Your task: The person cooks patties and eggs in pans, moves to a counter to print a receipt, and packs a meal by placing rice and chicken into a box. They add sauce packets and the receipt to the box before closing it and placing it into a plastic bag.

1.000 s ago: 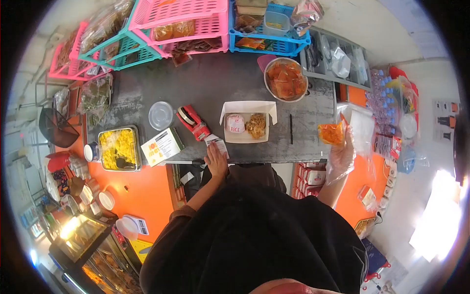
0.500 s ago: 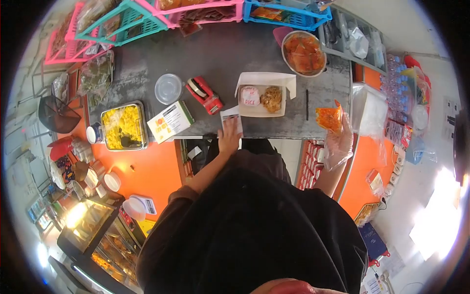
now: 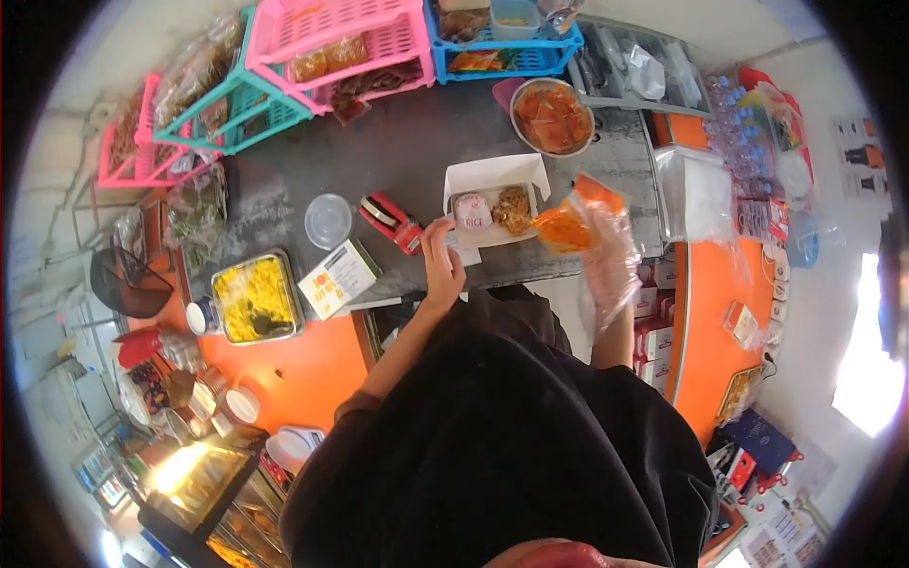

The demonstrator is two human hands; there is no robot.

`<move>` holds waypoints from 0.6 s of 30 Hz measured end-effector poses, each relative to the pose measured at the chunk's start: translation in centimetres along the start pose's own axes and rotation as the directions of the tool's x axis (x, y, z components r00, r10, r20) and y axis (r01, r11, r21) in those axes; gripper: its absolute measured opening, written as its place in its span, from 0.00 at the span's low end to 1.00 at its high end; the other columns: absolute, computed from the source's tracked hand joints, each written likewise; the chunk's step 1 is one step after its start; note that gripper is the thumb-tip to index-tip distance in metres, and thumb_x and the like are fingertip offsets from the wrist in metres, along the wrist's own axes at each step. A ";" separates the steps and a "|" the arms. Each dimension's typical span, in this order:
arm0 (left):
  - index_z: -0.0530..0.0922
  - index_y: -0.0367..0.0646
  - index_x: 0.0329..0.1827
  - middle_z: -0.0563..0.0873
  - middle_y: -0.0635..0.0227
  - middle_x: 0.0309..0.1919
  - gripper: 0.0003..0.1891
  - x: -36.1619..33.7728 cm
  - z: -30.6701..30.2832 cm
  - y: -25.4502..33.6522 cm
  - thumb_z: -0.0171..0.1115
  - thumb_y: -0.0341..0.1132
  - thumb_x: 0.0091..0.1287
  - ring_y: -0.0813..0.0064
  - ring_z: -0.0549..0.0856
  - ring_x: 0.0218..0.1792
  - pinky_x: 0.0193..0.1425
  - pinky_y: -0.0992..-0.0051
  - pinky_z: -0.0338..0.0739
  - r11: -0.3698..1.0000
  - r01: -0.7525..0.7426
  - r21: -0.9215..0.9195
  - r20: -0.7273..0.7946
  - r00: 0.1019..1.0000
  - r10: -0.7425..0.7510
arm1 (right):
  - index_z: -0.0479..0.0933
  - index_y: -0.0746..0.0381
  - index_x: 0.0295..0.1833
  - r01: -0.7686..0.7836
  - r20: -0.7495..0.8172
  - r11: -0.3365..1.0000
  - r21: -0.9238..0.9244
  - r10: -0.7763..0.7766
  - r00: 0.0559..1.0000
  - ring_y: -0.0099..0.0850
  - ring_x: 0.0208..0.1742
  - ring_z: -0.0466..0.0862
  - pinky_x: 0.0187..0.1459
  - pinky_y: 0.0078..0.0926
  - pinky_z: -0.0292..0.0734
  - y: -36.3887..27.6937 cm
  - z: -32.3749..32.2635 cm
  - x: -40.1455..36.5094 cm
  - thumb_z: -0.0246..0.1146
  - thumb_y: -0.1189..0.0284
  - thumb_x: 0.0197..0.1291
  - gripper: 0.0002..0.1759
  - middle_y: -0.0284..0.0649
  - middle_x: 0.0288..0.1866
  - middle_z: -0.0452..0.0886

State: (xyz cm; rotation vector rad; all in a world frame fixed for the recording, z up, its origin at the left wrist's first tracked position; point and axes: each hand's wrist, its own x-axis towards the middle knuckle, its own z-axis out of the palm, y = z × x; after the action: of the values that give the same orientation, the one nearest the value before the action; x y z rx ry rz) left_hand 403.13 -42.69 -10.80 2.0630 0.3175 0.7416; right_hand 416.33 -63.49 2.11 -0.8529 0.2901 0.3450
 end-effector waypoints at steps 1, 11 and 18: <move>0.68 0.35 0.62 0.71 0.50 0.60 0.27 2.8 -1.2 3.2 0.51 0.16 0.56 0.53 0.71 0.61 0.67 0.60 0.64 1.000 -0.020 0.000 0.004 1.000 0.020 | 0.66 0.62 0.64 0.011 -0.021 0.999 -0.035 -0.012 1.000 0.34 0.60 0.76 0.63 0.36 0.72 1.0 1.1 -0.5 0.62 0.79 0.62 0.25 0.42 0.56 0.76; 0.85 0.44 0.39 0.85 0.66 0.41 0.08 12.7 -5.0 12.2 0.69 0.37 0.60 0.67 0.77 0.51 0.58 0.66 0.67 0.872 0.356 -0.335 0.447 0.875 -0.185 | 0.66 0.61 0.61 0.090 0.170 0.986 -0.142 -0.065 0.983 0.29 0.56 0.78 0.56 0.28 0.74 3.6 7.4 -3.1 0.63 0.79 0.62 0.23 0.40 0.56 0.76; 0.84 0.50 0.36 0.85 0.74 0.34 0.05 17.0 -6.8 13.4 0.69 0.32 0.57 0.70 0.77 0.51 0.58 0.67 0.61 0.919 -0.390 -0.053 0.530 0.769 0.357 | 0.72 0.64 0.57 0.744 0.551 0.240 -0.624 -0.540 0.636 0.31 0.55 0.78 0.58 0.31 0.72 -1.7 7.9 1.2 0.69 0.70 0.56 0.24 0.40 0.50 0.80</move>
State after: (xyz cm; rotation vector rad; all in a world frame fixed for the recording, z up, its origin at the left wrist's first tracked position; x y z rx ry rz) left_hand 411.68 -37.56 9.59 2.3205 -0.4076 0.3513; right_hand 419.00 -58.15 7.74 -1.7839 -0.5475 -0.2934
